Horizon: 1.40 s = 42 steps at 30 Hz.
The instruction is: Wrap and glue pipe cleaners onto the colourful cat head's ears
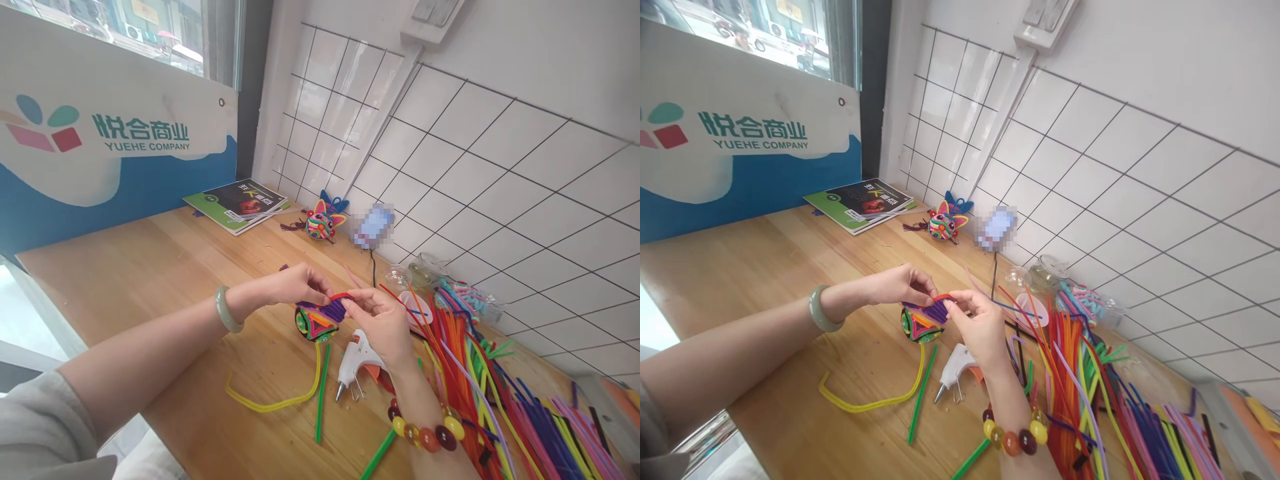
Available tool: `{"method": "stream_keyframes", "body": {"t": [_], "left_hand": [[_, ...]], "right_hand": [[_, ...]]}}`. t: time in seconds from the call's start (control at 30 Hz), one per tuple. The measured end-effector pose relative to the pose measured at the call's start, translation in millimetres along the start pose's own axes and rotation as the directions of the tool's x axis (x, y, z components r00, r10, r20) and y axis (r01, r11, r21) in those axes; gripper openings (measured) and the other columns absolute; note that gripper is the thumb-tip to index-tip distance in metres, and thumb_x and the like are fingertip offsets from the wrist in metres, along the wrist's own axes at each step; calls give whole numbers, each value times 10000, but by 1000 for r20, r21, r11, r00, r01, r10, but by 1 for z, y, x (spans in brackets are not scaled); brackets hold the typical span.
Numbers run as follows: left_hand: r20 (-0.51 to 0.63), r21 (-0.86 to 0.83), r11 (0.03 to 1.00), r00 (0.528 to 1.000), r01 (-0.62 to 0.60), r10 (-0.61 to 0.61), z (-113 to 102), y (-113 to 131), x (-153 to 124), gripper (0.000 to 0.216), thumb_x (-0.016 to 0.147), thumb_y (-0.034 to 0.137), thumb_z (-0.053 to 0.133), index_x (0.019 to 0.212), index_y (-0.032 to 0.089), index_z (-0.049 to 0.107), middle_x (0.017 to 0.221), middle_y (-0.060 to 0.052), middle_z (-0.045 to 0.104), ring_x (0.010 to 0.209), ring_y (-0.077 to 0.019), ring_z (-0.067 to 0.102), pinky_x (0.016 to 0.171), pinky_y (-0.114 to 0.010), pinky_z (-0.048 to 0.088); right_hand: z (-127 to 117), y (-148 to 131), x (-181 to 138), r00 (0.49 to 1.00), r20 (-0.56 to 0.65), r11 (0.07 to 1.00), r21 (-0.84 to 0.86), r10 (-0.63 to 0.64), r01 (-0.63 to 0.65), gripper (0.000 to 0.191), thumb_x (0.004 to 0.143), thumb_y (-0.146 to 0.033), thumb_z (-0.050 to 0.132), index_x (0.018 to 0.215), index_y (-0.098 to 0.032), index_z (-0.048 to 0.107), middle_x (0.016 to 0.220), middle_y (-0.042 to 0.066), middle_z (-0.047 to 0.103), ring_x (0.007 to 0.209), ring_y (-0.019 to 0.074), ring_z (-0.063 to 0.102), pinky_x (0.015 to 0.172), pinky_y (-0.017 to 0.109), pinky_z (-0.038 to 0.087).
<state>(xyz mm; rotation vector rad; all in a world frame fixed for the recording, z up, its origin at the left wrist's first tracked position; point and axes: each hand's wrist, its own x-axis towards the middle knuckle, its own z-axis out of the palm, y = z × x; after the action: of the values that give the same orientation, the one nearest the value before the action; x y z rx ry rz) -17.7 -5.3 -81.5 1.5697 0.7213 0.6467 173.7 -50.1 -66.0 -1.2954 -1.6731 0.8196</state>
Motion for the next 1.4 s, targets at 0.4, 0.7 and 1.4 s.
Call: {"method": "stream_keyframes", "body": {"t": [0.4,0.7,1.4], "left_hand": [[-23,5,999,999,35,-35,1,2,-1,243,661,295,651,832,124,665,735,-22,647,623,-95,556,551,-177,419],[-31,-5,999,999,33,-33,1,3,-1,209,655,272,654,806,128,667,683,-2,639,593,-87,542,536,-176,407],[-37,-17,999,999,37,-38,2,4,-1,251,645,307,668,812,119,668,680,-14,644,596,-96,548,542,-181,408]], "right_hand": [[0,-3,-1,1000,7,1000,15,12,-12,192,704,-305,648,831,-163,627,773,64,690,620,153,623,627,305,513],[1,-4,0,1000,3,1000,21,8,-8,175,703,-289,650,819,-161,622,760,57,683,607,142,610,618,292,504],[1,-3,0,1000,-11,1000,10,-20,20,183,697,-305,655,806,-160,633,703,50,670,588,149,615,591,294,520]]}}
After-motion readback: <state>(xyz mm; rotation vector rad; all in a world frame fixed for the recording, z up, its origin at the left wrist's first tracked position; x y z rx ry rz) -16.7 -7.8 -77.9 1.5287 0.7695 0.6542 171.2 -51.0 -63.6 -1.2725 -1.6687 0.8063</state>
